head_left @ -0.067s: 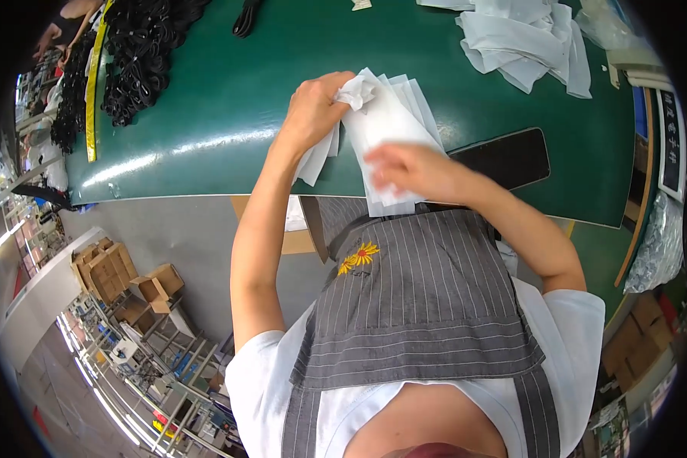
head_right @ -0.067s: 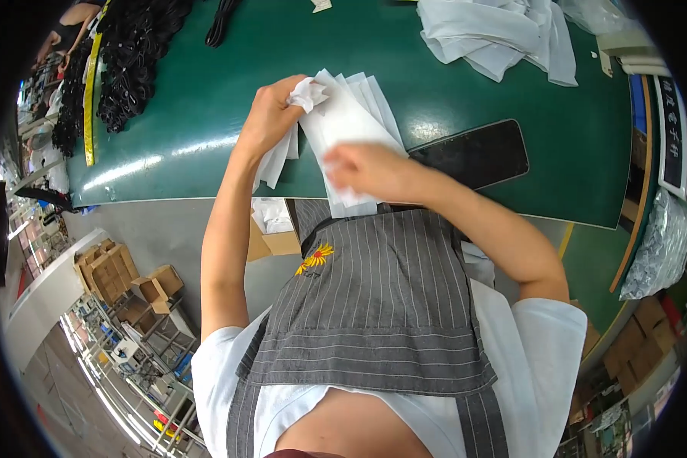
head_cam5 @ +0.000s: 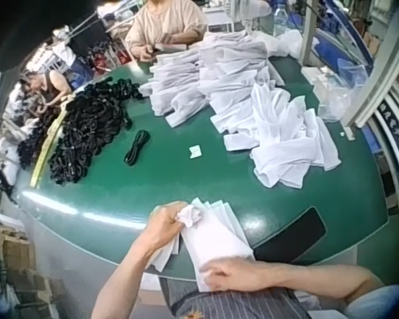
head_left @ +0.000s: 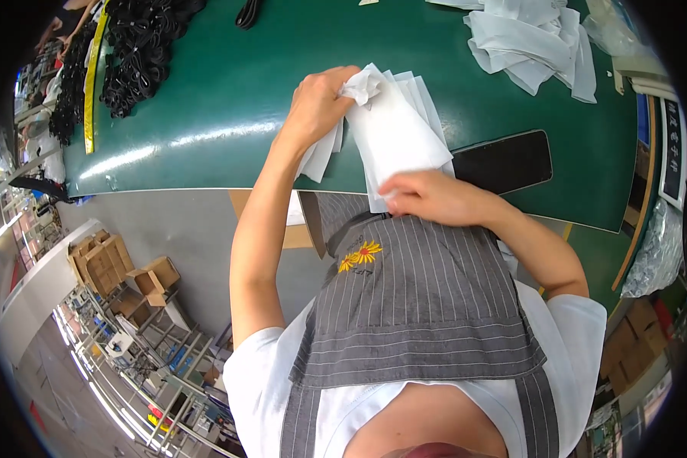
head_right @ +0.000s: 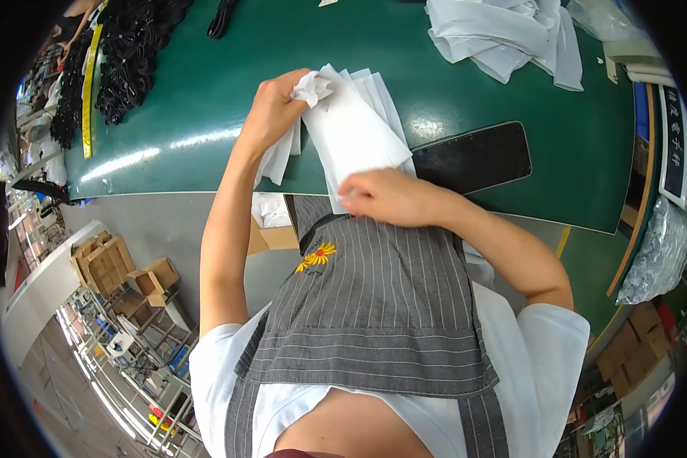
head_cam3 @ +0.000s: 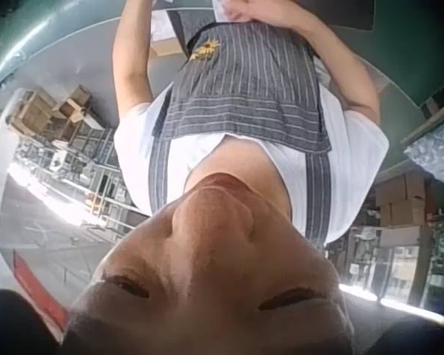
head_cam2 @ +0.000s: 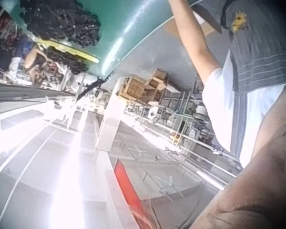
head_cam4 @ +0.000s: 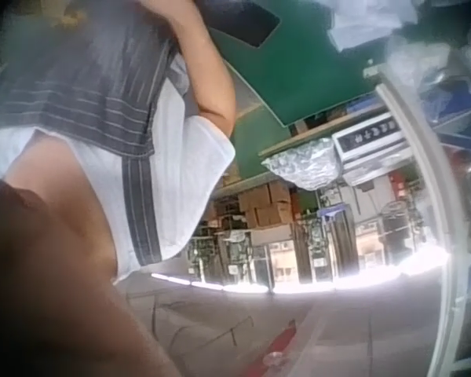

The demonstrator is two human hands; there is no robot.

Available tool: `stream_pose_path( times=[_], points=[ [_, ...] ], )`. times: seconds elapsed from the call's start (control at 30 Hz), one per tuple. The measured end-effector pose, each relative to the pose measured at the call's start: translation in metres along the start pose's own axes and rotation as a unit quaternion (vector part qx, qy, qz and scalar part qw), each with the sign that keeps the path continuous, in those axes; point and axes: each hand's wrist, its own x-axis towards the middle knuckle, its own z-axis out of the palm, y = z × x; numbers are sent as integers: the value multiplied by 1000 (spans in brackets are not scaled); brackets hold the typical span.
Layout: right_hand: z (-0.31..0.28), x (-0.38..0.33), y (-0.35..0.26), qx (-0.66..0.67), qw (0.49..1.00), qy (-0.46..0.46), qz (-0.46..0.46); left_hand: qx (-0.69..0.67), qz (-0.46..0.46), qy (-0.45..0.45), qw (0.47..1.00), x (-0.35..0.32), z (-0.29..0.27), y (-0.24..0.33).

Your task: Unfolding and stacking thin white plastic bags at a factory workbench.

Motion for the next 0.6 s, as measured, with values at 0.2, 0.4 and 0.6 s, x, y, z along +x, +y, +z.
stream_pose_path(
  times=[0.2,0.4,0.6],
  points=[
    [-27,-9,-50,84,992,91,-13,-28,-34,2,999,-6,-7,4],
    [-35,-3,-34,43,993,105,33,-354,-137,130,916,-41,-54,21],
    [-24,11,-83,7,958,237,-163,-484,-159,138,849,-53,-28,62]
  ],
)
